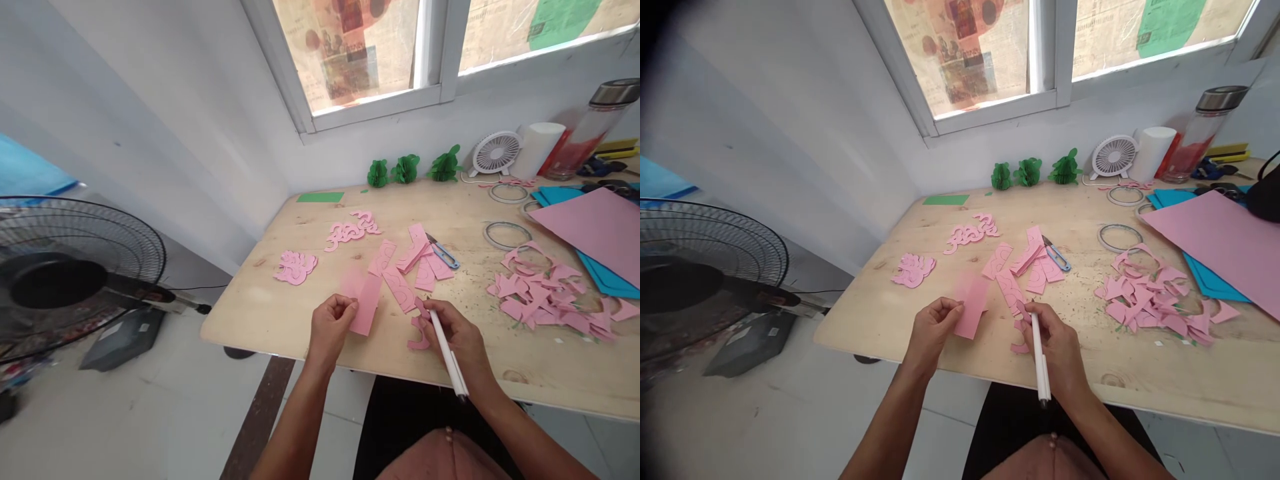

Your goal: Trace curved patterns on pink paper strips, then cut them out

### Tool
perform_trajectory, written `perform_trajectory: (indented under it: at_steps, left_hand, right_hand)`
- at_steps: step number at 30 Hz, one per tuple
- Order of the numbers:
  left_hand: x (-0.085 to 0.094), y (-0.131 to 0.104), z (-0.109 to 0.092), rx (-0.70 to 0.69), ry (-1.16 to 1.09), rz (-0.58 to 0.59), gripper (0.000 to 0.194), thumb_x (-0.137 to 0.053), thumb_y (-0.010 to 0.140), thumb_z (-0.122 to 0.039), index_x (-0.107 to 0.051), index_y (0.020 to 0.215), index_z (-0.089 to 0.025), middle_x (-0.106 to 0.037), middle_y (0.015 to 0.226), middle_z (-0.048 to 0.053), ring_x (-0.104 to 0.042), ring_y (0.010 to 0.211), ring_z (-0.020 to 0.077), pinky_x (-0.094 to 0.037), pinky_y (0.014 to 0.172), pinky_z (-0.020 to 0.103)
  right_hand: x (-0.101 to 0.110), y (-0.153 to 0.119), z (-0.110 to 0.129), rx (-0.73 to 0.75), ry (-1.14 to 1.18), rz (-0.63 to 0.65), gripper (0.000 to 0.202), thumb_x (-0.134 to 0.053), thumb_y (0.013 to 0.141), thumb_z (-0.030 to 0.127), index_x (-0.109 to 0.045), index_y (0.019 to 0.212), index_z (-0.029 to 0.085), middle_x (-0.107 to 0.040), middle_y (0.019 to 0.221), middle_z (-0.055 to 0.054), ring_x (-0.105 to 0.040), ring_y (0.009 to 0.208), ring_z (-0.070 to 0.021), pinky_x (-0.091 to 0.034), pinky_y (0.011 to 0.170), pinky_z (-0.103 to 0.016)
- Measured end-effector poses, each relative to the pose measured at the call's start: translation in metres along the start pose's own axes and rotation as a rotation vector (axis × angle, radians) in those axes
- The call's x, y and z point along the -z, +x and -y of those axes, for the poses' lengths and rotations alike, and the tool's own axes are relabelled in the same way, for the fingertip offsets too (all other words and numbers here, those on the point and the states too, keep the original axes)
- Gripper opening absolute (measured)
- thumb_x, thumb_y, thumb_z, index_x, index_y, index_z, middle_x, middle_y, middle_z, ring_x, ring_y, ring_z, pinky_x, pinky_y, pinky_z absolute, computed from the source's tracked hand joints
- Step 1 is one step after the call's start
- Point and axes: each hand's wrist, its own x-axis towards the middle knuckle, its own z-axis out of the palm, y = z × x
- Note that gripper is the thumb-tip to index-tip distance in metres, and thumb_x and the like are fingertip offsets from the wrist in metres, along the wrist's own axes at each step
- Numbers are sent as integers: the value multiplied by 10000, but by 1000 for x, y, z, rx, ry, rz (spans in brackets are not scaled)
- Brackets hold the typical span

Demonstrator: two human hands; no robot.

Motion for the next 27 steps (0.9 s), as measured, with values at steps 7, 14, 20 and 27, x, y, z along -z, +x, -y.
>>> perform_trajectory:
  at_steps: [7, 14, 20, 27]
  left_hand:
    - [-28, -19, 1, 48, -122, 14, 191, -689, 684, -318, -582, 683, -160, -688, 749, 34, -639, 709, 143, -473, 649, 218]
    - [-50, -35, 6, 63, -227, 74, 247, -704, 704, -373, -573, 713, -165, -630, 638, -15, -584, 581, 105, -449, 580, 197]
    - [-53, -47, -5, 126, -223, 117, 249, -691, 722, -382, -557, 720, -171, -655, 677, 2, -601, 598, 119, -465, 572, 210]
    - [-55, -52, -5, 129, -296, 155, 203, -692, 737, -309, -543, 781, -177, -662, 684, -18, -612, 632, 100, -478, 677, 210]
  right_hand:
    - [-8, 0, 12, -48, 192, 51, 337, -663, 755, 437, -594, 975, 192, -596, 648, 20, -562, 561, -124, -480, 510, -212]
    - [-16, 1, 21, -95, 322, -3, 364, -701, 719, 421, -591, 973, 186, -625, 666, 11, -603, 594, -139, -503, 562, -229]
    - [-14, -3, 17, -8, 146, -13, 263, -606, 798, 374, -610, 991, 197, -641, 678, -4, -616, 609, -157, -494, 535, -239]
    - [-12, -6, 20, 70, -19, -45, 218, -562, 834, 372, -641, 965, 217, -694, 794, -23, -610, 602, -143, -490, 539, -236]
